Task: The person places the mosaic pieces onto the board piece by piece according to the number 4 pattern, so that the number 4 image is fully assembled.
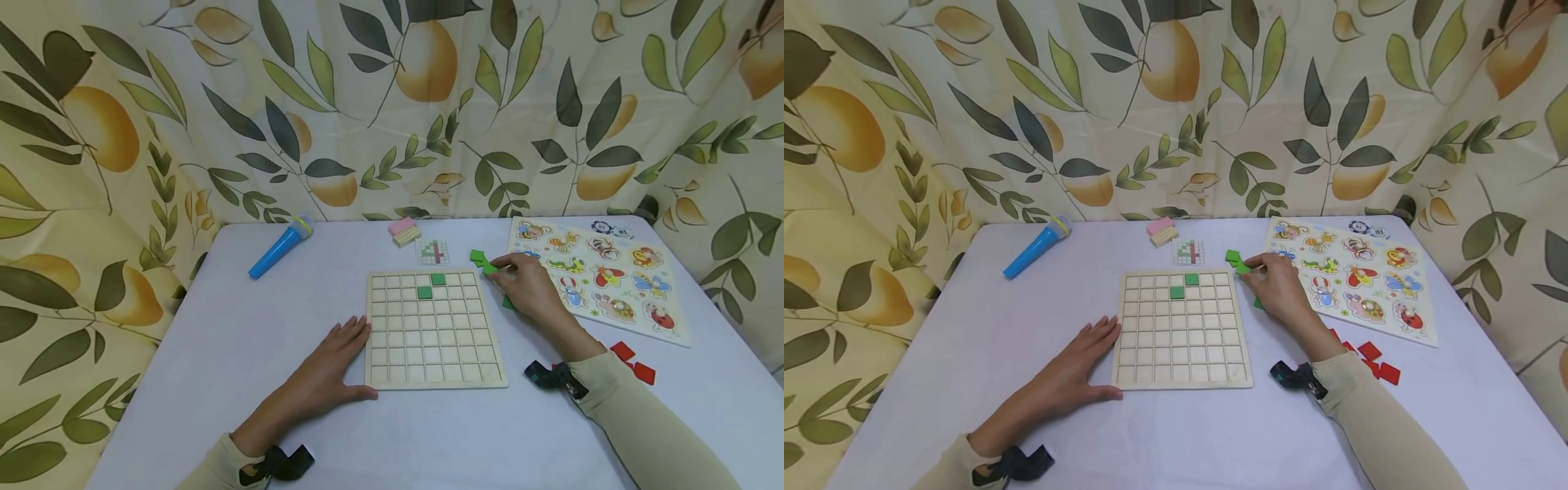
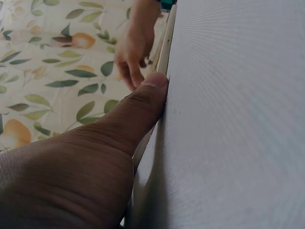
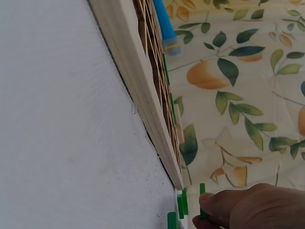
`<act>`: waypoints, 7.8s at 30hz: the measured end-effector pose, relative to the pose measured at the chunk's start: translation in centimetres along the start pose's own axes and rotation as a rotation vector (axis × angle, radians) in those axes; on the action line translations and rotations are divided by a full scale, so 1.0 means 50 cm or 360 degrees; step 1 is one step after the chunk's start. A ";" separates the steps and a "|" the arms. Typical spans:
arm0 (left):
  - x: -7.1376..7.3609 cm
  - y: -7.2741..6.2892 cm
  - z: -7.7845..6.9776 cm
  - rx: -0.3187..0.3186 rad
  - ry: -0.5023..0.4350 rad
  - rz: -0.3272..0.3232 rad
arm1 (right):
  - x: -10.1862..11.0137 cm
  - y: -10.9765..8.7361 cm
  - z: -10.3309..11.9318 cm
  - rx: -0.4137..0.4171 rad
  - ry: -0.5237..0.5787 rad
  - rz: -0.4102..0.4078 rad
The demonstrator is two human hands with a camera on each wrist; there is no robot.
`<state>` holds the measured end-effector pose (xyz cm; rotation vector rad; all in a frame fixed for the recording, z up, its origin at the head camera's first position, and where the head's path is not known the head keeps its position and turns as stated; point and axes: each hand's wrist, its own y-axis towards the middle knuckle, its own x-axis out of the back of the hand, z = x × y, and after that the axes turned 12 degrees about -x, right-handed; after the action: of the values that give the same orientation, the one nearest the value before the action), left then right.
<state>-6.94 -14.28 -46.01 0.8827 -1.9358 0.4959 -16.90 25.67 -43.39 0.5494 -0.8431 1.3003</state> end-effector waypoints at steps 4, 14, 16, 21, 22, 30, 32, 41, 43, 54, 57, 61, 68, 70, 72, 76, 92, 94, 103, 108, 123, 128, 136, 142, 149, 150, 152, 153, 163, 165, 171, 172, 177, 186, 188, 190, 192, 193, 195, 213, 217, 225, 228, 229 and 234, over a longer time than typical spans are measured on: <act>-0.007 0.000 0.002 0.0005 0.0012 0.0001 | 0.001 -0.006 0.008 0.0029 0.0003 0.0032; -0.002 0.003 0.004 0.0007 -0.0039 0.0003 | 0.003 -0.034 0.051 0.0223 -0.0035 0.0089; -0.002 0.004 0.003 0.0007 -0.0047 0.0003 | 0.001 -0.044 0.063 0.0246 -0.0050 0.0134; -0.001 0.004 0.002 0.0015 -0.0035 0.0009 | -0.010 -0.064 0.091 0.0341 -0.0110 0.0239; -0.001 0.004 0.002 0.0015 -0.0030 0.0009 | -0.013 -0.068 0.097 0.0371 -0.0115 0.0251; 0.003 0.000 0.003 0.0014 -0.0024 0.0010 | -0.042 -0.086 0.153 0.0699 -0.0221 0.0342; 0.004 -0.001 0.003 0.0017 -0.0027 0.0013 | -0.053 -0.088 0.167 0.0778 -0.0251 0.0363; 0.001 -0.003 0.004 0.0013 -0.0026 0.0027 | -0.094 -0.093 0.202 0.0870 -0.0407 0.0408; 0.001 -0.002 0.004 0.0009 -0.0018 0.0032 | -0.098 -0.092 0.203 0.0868 -0.0412 0.0416; 0.008 0.001 -0.002 0.0020 0.0007 0.0028 | -0.105 -0.087 0.210 0.0885 -0.0429 0.0427; 0.006 0.000 0.000 0.0032 0.0006 0.0027 | -0.108 -0.085 0.215 0.0915 -0.0445 0.0444; 0.005 0.000 0.002 0.0039 0.0006 0.0026 | -0.112 -0.079 0.223 0.0930 -0.0492 0.0478; 0.006 0.004 0.001 0.0015 0.0010 0.0023 | -0.105 -0.070 0.241 0.0917 -0.0551 0.0553; 0.006 0.004 0.001 0.0012 0.0014 0.0017 | -0.105 -0.067 0.245 0.0930 -0.0566 0.0576; 0.006 0.004 0.000 0.0011 0.0015 0.0017 | -0.107 -0.066 0.245 0.0942 -0.0584 0.0593; 0.002 0.003 0.000 0.0013 0.0010 0.0020 | -0.105 -0.071 0.238 0.0971 -0.0584 0.0601; -0.010 -0.012 0.004 0.0047 -0.0085 0.0020 | 0.090 -0.137 0.091 0.0614 0.0159 -0.0113; -0.007 -0.014 0.003 0.0053 -0.0094 0.0019 | 0.104 -0.152 0.066 0.0448 0.0320 -0.0155; -0.007 -0.018 0.010 0.0056 -0.0076 0.0007 | 0.080 -0.132 -0.008 0.0092 0.0573 -0.0158; -0.008 -0.013 0.007 0.0031 -0.0075 -0.0001 | 0.055 -0.101 -0.010 0.0090 0.0541 -0.0091; 0.002 0.004 0.001 0.0009 -0.0008 0.0034 | 0.007 -0.116 -0.051 0.0073 0.0110 -0.0211; 0.007 0.003 0.005 0.0003 -0.0015 0.0027 | -0.005 -0.101 -0.039 0.0084 0.0129 -0.0178; 0.002 0.000 0.006 0.0009 -0.0019 -0.0006 | -0.022 -0.065 -0.003 0.0089 0.0133 -0.0077; 0.000 0.004 0.001 0.0004 0.0011 -0.0007 | -0.014 -0.028 0.009 0.0115 0.0151 -0.0037; 0.000 0.006 0.005 -0.0013 0.0021 0.0004 | -0.029 0.028 0.021 0.0103 0.0128 -0.0032; 0.000 0.006 0.005 -0.0011 0.0019 0.0005 | -0.033 0.033 0.024 0.0112 0.0128 -0.0043; 0.000 0.005 0.005 -0.0001 0.0018 0.0014 | -0.039 0.044 0.027 0.0135 0.0123 -0.0061; 0.000 0.005 0.004 0.0003 0.0012 0.0016 | -0.042 0.048 0.028 0.0139 0.0122 -0.0067; 0.000 0.006 0.002 0.0010 -0.0007 0.0049 | -0.052 0.074 0.030 0.0056 0.0060 -0.0038; 0.003 0.005 0.002 0.0017 -0.0001 0.0046 | -0.052 0.078 0.033 0.0068 0.0035 -0.0039; 0.003 0.007 0.003 0.0009 0.0019 0.0020 | -0.046 0.078 0.041 0.0060 0.0010 -0.0047; 0.003 0.007 0.003 0.0002 0.0021 0.0013 | -0.045 0.077 0.042 0.0041 0.0017 -0.0041; 0.002 0.005 0.002 0.0009 0.0007 0.0030 | -0.045 0.074 0.042 -0.0024 0.0029 -0.0004; 0.004 0.008 0.001 -0.0005 0.0026 0.0036 | -0.039 0.071 0.040 0.0023 0.0017 -0.0040; 0.004 0.010 -0.001 -0.0009 0.0026 0.0037 | -0.032 0.063 0.041 0.0035 0.0015 -0.0039; 0.003 0.010 -0.001 -0.0010 0.0022 0.0038 | -0.024 0.050 0.048 0.0055 0.0025 -0.0027; 0.003 0.010 -0.002 0.0002 0.0023 0.0045 | -0.018 0.034 0.059 0.0092 0.0034 -0.0002; 0.002 0.009 -0.002 0.0006 0.0026 0.0046 | -0.015 0.025 0.065 0.0124 0.0031 0.0014; 0.002 0.008 -0.003 0.0017 0.0019 0.0041 | -0.011 0.006 0.082 0.0186 0.0010 0.0057; -0.002 0.005 -0.001 0.0046 0.0004 0.0024 | -0.072 -0.116 0.203 0.0851 -0.0245 0.0480; 0.000 0.003 0.001 0.0044 -0.0004 0.0027 | -0.095 -0.123 0.218 0.0877 -0.0280 0.0552; 0.003 0.001 0.002 0.0012 0.0000 0.0024 | -0.127 -0.125 0.230 0.0966 -0.0342 0.0593; 0.004 0.001 0.004 -0.0002 0.0001 0.0026 | -0.131 -0.128 0.237 0.0987 -0.0362 0.0594; 0.004 0.002 0.004 -0.0006 0.0004 0.0030 | -0.132 -0.128 0.239 0.0994 -0.0365 0.0594; 0.003 0.006 0.006 -0.0029 0.0015 0.0028 | -0.135 -0.124 0.248 0.1022 -0.0403 0.0601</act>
<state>-7.41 -14.35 -46.03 0.8510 -1.9381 0.4915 -14.03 10.76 -40.73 1.1171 -0.7460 1.8919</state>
